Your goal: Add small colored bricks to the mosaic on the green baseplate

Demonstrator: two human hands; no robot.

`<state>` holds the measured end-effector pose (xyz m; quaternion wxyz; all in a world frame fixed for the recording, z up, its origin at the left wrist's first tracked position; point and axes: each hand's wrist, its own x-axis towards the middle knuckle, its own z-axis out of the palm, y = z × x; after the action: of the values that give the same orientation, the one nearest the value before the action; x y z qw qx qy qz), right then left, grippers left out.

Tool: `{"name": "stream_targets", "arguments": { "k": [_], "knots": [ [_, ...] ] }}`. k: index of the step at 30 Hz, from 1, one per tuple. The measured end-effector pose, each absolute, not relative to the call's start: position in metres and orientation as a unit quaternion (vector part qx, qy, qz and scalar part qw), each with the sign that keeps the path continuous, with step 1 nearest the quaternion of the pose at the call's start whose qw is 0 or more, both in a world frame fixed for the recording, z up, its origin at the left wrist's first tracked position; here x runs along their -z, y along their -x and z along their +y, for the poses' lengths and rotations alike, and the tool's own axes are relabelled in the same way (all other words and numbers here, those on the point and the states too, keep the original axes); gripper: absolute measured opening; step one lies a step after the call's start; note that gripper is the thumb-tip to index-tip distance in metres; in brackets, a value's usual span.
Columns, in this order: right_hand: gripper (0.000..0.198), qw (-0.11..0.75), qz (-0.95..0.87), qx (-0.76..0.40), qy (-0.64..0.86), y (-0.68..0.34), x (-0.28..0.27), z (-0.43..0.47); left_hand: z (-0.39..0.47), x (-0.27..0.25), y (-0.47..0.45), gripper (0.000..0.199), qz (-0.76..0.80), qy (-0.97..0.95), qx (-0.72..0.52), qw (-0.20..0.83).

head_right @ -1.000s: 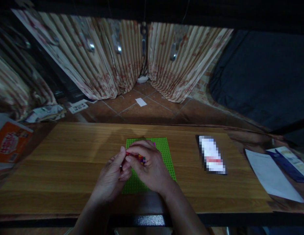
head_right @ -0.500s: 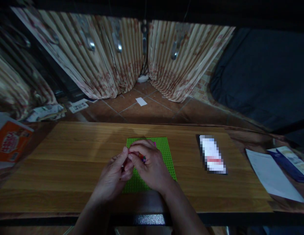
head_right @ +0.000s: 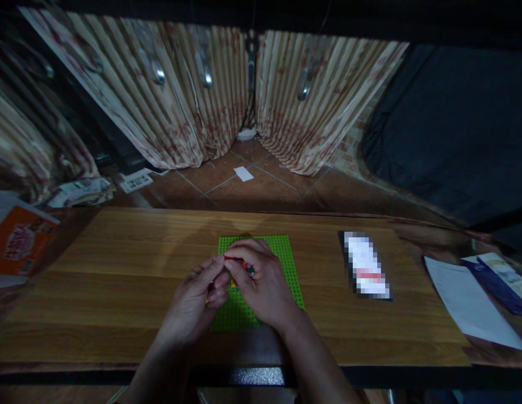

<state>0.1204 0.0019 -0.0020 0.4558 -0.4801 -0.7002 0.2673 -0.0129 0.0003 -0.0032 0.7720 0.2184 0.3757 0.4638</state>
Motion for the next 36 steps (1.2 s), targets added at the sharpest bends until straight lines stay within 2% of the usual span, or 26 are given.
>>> {"name": "stream_targets", "arguments": {
  "k": [9,17,36],
  "knots": [
    [0.011,0.479,-0.669,-0.281,0.493,-0.125,0.002,0.003,0.000,0.005,0.014,0.028,0.378,-0.176,-0.475,0.775],
    [0.009,0.523,-0.615,-0.235,0.541,-0.141,0.010,0.008,0.004,-0.002,0.014,0.038,0.434,-0.094,-0.500,0.744],
    [0.011,0.508,-0.621,-0.229,0.551,-0.140,0.014,0.009,0.003,-0.003,0.014,0.038,0.444,-0.088,-0.503,0.737]
  ]
}}
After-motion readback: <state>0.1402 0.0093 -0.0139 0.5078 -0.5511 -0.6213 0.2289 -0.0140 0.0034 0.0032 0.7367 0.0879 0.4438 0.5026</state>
